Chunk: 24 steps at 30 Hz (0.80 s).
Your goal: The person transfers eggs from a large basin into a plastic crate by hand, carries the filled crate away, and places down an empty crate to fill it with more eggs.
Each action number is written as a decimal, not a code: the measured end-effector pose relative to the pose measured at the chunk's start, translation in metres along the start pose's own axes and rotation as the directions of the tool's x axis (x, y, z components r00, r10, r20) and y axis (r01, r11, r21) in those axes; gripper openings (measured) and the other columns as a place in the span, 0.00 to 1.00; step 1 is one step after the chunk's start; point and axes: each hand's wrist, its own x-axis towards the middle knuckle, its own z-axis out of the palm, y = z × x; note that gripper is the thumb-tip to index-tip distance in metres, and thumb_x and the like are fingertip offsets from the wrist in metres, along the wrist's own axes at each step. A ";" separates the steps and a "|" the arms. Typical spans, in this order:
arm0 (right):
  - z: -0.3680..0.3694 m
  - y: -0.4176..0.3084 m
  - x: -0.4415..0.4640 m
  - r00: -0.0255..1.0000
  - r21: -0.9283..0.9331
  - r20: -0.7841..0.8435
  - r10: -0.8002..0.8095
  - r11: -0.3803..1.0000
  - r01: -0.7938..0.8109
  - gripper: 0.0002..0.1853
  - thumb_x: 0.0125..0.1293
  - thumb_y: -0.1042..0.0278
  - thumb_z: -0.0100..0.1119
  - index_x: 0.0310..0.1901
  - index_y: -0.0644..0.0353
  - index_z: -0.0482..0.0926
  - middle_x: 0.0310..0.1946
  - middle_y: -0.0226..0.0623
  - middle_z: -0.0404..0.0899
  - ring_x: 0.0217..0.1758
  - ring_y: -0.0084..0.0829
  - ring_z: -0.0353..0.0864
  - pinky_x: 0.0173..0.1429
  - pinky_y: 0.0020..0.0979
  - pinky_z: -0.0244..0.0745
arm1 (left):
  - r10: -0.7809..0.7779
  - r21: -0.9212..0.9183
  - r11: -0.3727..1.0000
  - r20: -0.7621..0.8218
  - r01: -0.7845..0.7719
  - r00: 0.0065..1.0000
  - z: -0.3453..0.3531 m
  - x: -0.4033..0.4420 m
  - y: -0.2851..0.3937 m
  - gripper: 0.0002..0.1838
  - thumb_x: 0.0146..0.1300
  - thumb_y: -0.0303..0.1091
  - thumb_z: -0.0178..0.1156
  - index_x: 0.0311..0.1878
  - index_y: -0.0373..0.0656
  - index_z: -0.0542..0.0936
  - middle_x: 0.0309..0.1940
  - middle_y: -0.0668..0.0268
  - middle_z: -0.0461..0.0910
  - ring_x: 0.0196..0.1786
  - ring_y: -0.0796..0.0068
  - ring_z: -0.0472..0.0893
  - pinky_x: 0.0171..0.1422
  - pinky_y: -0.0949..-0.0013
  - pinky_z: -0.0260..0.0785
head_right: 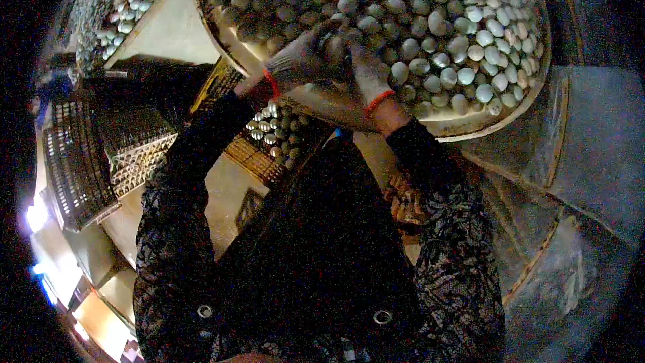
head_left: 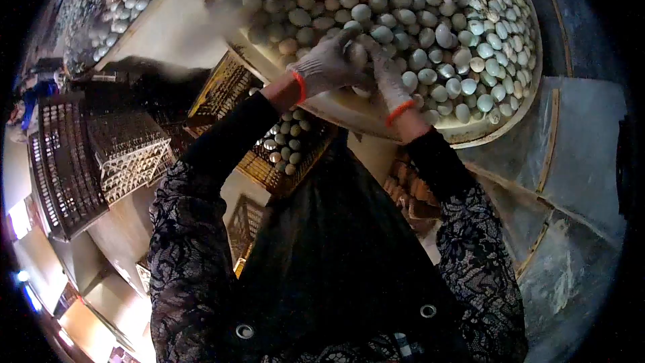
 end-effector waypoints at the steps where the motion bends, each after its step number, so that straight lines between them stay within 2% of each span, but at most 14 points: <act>1: 0.001 -0.010 -0.007 0.992 -0.143 -0.030 -0.125 0.982 0.120 0.36 0.62 0.39 0.53 0.65 0.56 0.65 0.62 0.41 0.68 0.63 0.37 0.69 0.61 0.35 0.67 | 0.138 -0.010 0.990 -0.064 -0.138 0.988 -0.006 -0.001 -0.002 0.44 0.48 0.37 0.69 0.68 0.42 0.60 0.53 0.54 0.74 0.55 0.66 0.73 0.61 0.65 0.69; 2: 0.002 -0.027 -0.018 0.967 -0.292 -0.059 -0.248 0.931 0.221 0.40 0.59 0.36 0.58 0.65 0.57 0.64 0.61 0.40 0.68 0.61 0.37 0.69 0.59 0.35 0.69 | 0.192 -0.013 0.981 -0.109 -0.194 0.975 -0.014 -0.011 0.001 0.51 0.41 0.42 0.74 0.69 0.42 0.59 0.54 0.51 0.73 0.55 0.62 0.74 0.60 0.64 0.69; 4: 0.014 -0.102 -0.059 0.996 0.601 0.073 -0.050 0.800 -0.004 0.37 0.60 0.41 0.60 0.63 0.59 0.66 0.59 0.44 0.70 0.62 0.38 0.69 0.59 0.34 0.69 | 0.299 0.086 0.954 -0.233 -0.286 0.926 -0.037 -0.044 0.030 0.55 0.35 0.46 0.78 0.68 0.44 0.60 0.54 0.48 0.72 0.55 0.55 0.74 0.61 0.61 0.69; 5: 0.023 -0.112 -0.068 0.994 0.595 0.100 -0.051 0.804 -0.019 0.37 0.60 0.41 0.60 0.63 0.59 0.66 0.59 0.44 0.70 0.62 0.38 0.69 0.59 0.34 0.69 | 0.367 0.142 0.930 -0.263 -0.340 0.892 -0.053 -0.062 0.044 0.53 0.36 0.44 0.78 0.67 0.44 0.61 0.53 0.49 0.72 0.56 0.53 0.73 0.61 0.60 0.68; 6: 0.033 -0.119 -0.074 0.802 0.150 -0.039 -0.596 0.790 0.594 0.29 0.63 0.53 0.56 0.64 0.57 0.66 0.59 0.44 0.70 0.61 0.43 0.70 0.61 0.39 0.68 | 0.432 0.202 0.900 -0.292 -0.387 0.853 -0.068 -0.079 0.058 0.50 0.37 0.42 0.78 0.66 0.45 0.63 0.53 0.51 0.72 0.57 0.51 0.72 0.62 0.60 0.68; 8: 0.059 -0.130 -0.084 0.318 -0.298 0.121 -0.940 0.271 0.915 0.24 0.66 0.66 0.52 0.64 0.54 0.65 0.60 0.44 0.71 0.60 0.48 0.71 0.63 0.43 0.67 | 0.364 0.257 0.927 -0.427 -0.275 0.828 -0.094 -0.131 0.068 0.49 0.37 0.39 0.78 0.65 0.45 0.64 0.55 0.51 0.71 0.56 0.52 0.74 0.60 0.60 0.70; 11: 0.126 -0.144 -0.105 0.456 -0.407 0.344 -0.821 0.307 0.860 0.20 0.67 0.64 0.53 0.60 0.55 0.69 0.57 0.39 0.74 0.55 0.37 0.75 0.58 0.38 0.71 | 0.175 0.205 0.976 -0.560 -0.068 0.810 -0.114 -0.194 0.039 0.50 0.38 0.34 0.78 0.66 0.41 0.62 0.58 0.51 0.70 0.59 0.59 0.73 0.59 0.64 0.71; 12: 0.152 -0.141 -0.113 0.689 0.197 0.346 -0.637 0.767 0.611 0.18 0.68 0.62 0.53 0.58 0.56 0.72 0.54 0.37 0.76 0.53 0.33 0.76 0.56 0.35 0.72 | 0.157 0.199 0.979 -0.577 -0.048 0.802 -0.114 -0.205 0.018 0.50 0.38 0.34 0.78 0.66 0.41 0.62 0.58 0.51 0.70 0.59 0.59 0.73 0.59 0.64 0.71; 13: 0.175 -0.133 -0.118 0.763 0.643 0.520 -0.384 0.764 -0.054 0.16 0.69 0.61 0.53 0.55 0.56 0.74 0.50 0.34 0.79 0.51 0.29 0.76 0.54 0.33 0.73 | -0.052 -0.092 0.996 -0.559 0.000 0.828 -0.111 -0.213 -0.004 0.51 0.38 0.32 0.78 0.67 0.40 0.61 0.60 0.53 0.68 0.60 0.61 0.72 0.60 0.65 0.71; 16: 0.262 -0.034 -0.103 0.858 0.663 0.511 -0.051 0.658 -0.356 0.14 0.69 0.58 0.52 0.45 0.59 0.80 0.37 0.34 0.81 0.43 0.28 0.80 0.50 0.34 0.77 | -0.462 -0.451 0.845 -0.343 0.288 0.818 -0.099 -0.229 -0.098 0.54 0.37 0.26 0.78 0.69 0.36 0.57 0.63 0.55 0.66 0.63 0.67 0.70 0.61 0.67 0.69; 17: 0.266 -0.041 -0.096 0.736 0.434 0.610 0.293 0.653 -0.621 0.17 0.68 0.56 0.54 0.48 0.61 0.77 0.43 0.36 0.81 0.46 0.29 0.79 0.53 0.34 0.77 | -0.547 -0.495 0.783 -0.260 0.377 0.796 -0.093 -0.225 -0.116 0.55 0.37 0.27 0.78 0.70 0.36 0.57 0.62 0.54 0.68 0.62 0.66 0.70 0.62 0.67 0.68; 20: 0.335 0.109 -0.048 0.667 0.486 0.699 0.258 0.513 -0.707 0.19 0.74 0.61 0.41 0.60 0.60 0.70 0.59 0.35 0.71 0.57 0.31 0.73 0.54 0.34 0.78 | -0.611 -0.328 0.777 -0.191 0.537 0.768 -0.075 -0.211 -0.204 0.54 0.36 0.33 0.78 0.69 0.37 0.58 0.60 0.53 0.71 0.62 0.64 0.71 0.64 0.64 0.66; 22: 0.372 0.181 -0.036 0.745 0.406 0.516 -0.422 0.887 0.221 0.26 0.70 0.51 0.42 0.62 0.61 0.67 0.56 0.44 0.73 0.59 0.44 0.71 0.64 0.38 0.66 | -0.596 -0.262 0.792 -0.135 0.552 0.792 -0.071 -0.202 -0.243 0.54 0.36 0.38 0.77 0.69 0.38 0.60 0.60 0.52 0.71 0.62 0.61 0.71 0.65 0.62 0.65; 24: 0.365 0.161 -0.038 0.776 0.097 0.631 0.009 0.991 -0.091 0.21 0.73 0.57 0.41 0.61 0.57 0.69 0.58 0.41 0.71 0.55 0.37 0.74 0.55 0.36 0.73 | -0.588 -0.275 0.785 -0.047 0.556 0.807 -0.070 -0.196 -0.273 0.54 0.36 0.41 0.77 0.68 0.38 0.61 0.60 0.50 0.71 0.63 0.59 0.70 0.66 0.61 0.64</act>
